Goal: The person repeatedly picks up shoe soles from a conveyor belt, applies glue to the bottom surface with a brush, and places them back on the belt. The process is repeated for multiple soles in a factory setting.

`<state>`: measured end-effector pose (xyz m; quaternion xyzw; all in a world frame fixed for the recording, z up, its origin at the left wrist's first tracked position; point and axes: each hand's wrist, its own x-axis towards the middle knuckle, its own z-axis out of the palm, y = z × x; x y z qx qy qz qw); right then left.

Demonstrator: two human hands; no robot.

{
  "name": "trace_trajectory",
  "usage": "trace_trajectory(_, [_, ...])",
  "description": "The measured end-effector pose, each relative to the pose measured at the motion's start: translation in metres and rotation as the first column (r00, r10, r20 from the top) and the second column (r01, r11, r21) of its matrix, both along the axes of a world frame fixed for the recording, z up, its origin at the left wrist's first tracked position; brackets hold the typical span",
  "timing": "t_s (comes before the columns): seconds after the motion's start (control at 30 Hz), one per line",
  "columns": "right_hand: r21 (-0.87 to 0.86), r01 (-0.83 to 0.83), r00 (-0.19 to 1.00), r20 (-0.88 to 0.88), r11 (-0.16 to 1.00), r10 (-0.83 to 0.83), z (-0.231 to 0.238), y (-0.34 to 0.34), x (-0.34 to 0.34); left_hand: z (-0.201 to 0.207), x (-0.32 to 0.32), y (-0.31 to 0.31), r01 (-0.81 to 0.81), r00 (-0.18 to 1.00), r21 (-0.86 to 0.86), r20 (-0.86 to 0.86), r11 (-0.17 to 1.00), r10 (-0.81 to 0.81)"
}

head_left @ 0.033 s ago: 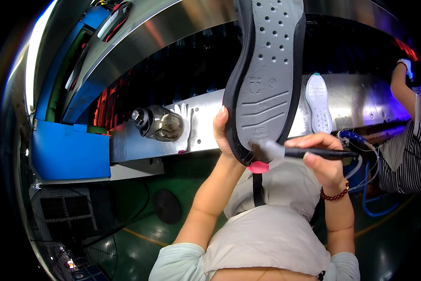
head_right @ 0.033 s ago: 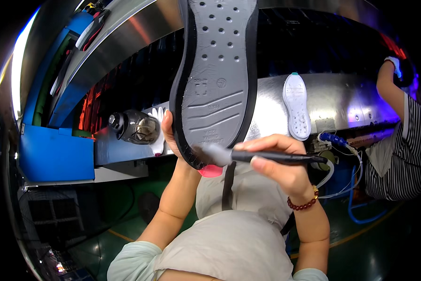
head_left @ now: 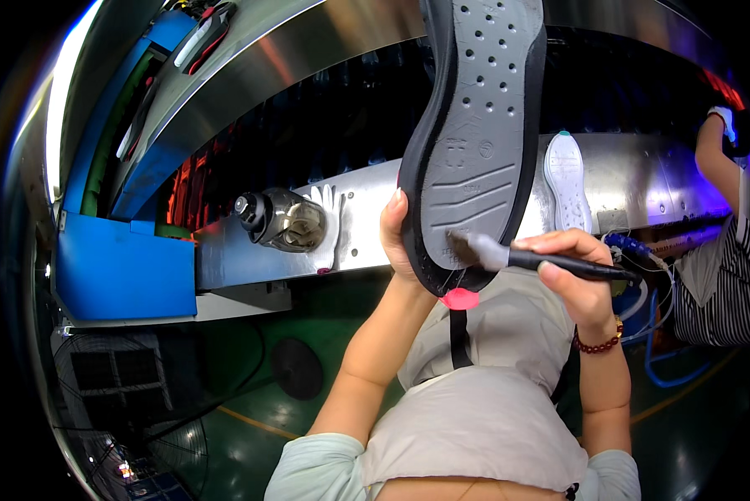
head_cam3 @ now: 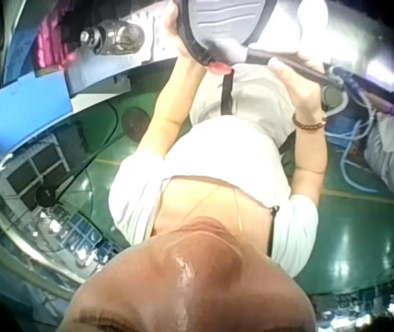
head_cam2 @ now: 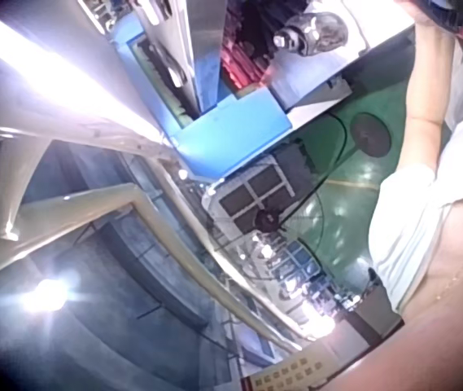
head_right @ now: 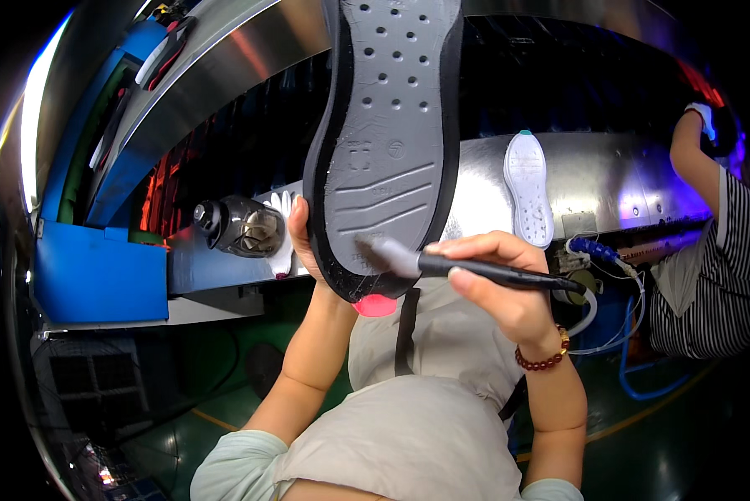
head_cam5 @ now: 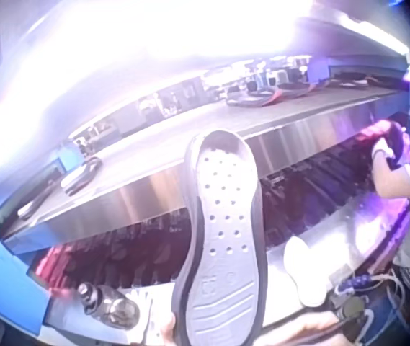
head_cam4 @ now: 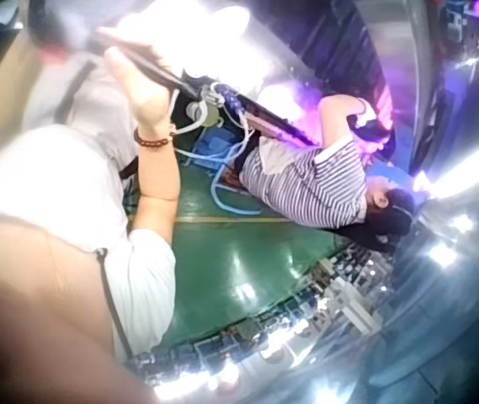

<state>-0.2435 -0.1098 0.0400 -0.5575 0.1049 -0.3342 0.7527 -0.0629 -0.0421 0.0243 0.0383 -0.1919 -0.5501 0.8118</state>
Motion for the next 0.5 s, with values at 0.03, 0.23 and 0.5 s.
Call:
trace_trajectory(0.03, [-0.023,0.004,1.000,-0.018,1.000,-0.004,0.001,-0.003,0.001,0.003,-0.002,-0.001,-0.002,1.000,0.006,0.010,1.000,0.002])
trace_trajectory(0.23, [-0.053,-0.010,1.000,0.011,0.999,0.011,0.001,-0.006,0.003,0.007,-0.005,0.004,0.042,0.998,0.028,-0.038,0.999,-0.041])
trace_trajectory(0.5, [0.035,-0.028,0.997,0.072,0.999,0.025,0.002,-0.004,0.001,0.018,-0.007,0.021,0.026,0.998,-0.021,0.052,0.999,-0.025])
